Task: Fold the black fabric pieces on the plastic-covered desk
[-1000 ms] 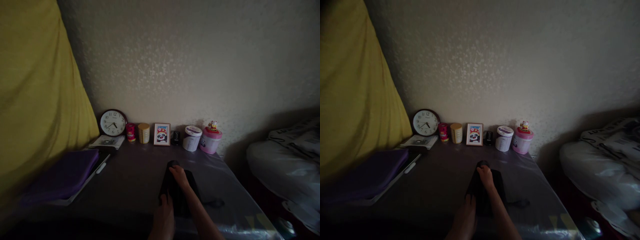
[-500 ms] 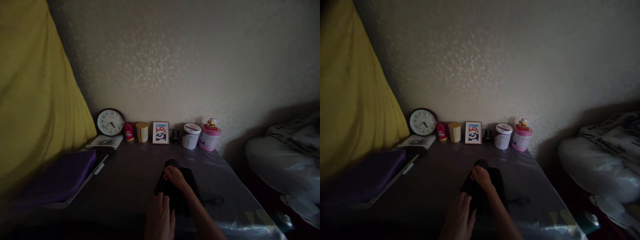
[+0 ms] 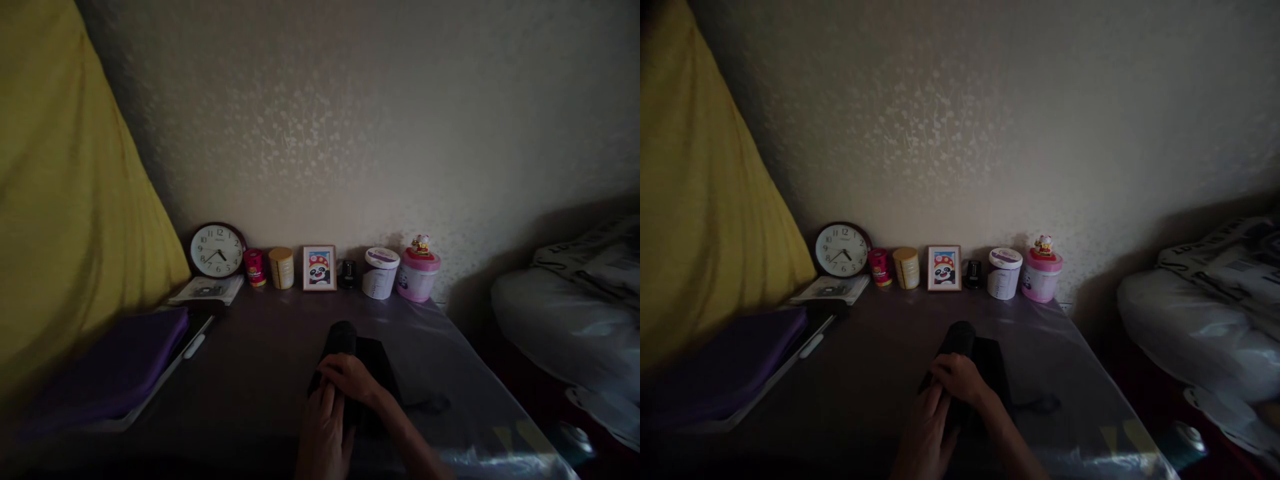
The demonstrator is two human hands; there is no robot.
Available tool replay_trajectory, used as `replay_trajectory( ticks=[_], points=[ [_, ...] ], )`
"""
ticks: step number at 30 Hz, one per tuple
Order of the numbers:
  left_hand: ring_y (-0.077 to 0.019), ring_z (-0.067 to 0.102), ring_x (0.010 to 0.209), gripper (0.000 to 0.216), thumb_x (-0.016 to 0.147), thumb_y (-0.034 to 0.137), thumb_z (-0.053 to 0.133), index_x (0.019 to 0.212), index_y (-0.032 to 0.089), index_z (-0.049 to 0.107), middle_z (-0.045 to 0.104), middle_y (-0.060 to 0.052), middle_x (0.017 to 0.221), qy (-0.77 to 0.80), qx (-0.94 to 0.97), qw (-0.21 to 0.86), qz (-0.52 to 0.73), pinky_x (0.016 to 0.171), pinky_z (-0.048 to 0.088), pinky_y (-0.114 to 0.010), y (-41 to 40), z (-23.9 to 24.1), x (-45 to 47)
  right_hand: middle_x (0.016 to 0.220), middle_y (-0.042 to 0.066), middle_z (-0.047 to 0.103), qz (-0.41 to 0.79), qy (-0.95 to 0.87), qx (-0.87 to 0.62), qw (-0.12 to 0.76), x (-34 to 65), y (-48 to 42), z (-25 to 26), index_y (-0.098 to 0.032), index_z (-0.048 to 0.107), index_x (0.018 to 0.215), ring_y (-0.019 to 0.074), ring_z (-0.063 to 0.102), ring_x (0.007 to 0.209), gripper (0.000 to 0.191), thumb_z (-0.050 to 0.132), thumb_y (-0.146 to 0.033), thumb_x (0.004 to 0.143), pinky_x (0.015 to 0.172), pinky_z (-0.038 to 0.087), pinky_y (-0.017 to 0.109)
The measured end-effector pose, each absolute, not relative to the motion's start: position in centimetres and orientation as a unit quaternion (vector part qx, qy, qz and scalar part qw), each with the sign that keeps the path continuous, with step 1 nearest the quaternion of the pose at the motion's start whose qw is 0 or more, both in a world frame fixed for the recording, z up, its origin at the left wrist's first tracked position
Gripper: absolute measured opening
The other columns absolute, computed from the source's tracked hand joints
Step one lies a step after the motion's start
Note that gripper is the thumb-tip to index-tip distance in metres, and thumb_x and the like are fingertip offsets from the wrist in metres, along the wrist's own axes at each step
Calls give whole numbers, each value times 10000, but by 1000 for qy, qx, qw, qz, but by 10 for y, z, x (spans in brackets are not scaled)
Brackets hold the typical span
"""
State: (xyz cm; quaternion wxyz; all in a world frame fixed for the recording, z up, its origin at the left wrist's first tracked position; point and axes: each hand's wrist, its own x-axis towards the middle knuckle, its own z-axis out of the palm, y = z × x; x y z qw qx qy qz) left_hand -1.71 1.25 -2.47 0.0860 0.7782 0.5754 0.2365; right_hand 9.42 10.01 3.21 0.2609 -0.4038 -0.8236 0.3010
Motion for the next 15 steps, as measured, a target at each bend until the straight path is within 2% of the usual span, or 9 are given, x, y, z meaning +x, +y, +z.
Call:
replay_trajectory(
  ticks=[4, 8, 12, 15],
  points=[
    [-237, 335, 1277, 457, 817, 263, 440, 1268, 191, 451, 356, -72, 1403, 584, 772, 62, 243, 1035, 332, -365, 13, -38, -11, 936, 12, 687, 228, -829, -389, 330, 106, 84, 26, -238, 658, 956, 152, 580, 925, 262, 410, -298, 895, 833, 431, 267],
    [-247, 297, 1298, 594, 754, 239, 518, 1328, 199, 372, 320, -63, 1429, 613, 756, 78, 216, 1049, 303, -362, 12, -35, -4, 1078, 40, 654, 175, -853, -371, 323, 117, 92, 13, -223, 639, 1017, 187, 485, 1135, 295, 367, -271, 914, 972, 366, 362],
    [-262, 320, 1283, 701, 700, 198, 551, 1356, 240, 307, 206, -47, 1473, 636, 744, 128, 161, 1029, 313, -378, 13, -26, -2, 1135, 38, 631, 128, -861, -394, 294, 119, 127, 0, -229, 622, 1055, 203, 449, 1186, 299, 357, -264, 919, 1030, 279, 451],
    [-268, 343, 1267, 766, 678, 125, 518, 1376, 261, 231, 115, -37, 1489, 642, 743, 148, 113, 1024, 309, -397, 14, -22, -3, 1129, 30, 636, 102, -859, -414, 284, 119, 161, -7, -231, 620, 1052, 207, 451, 1186, 304, 346, -260, 923, 1021, 278, 466]
  ],
)
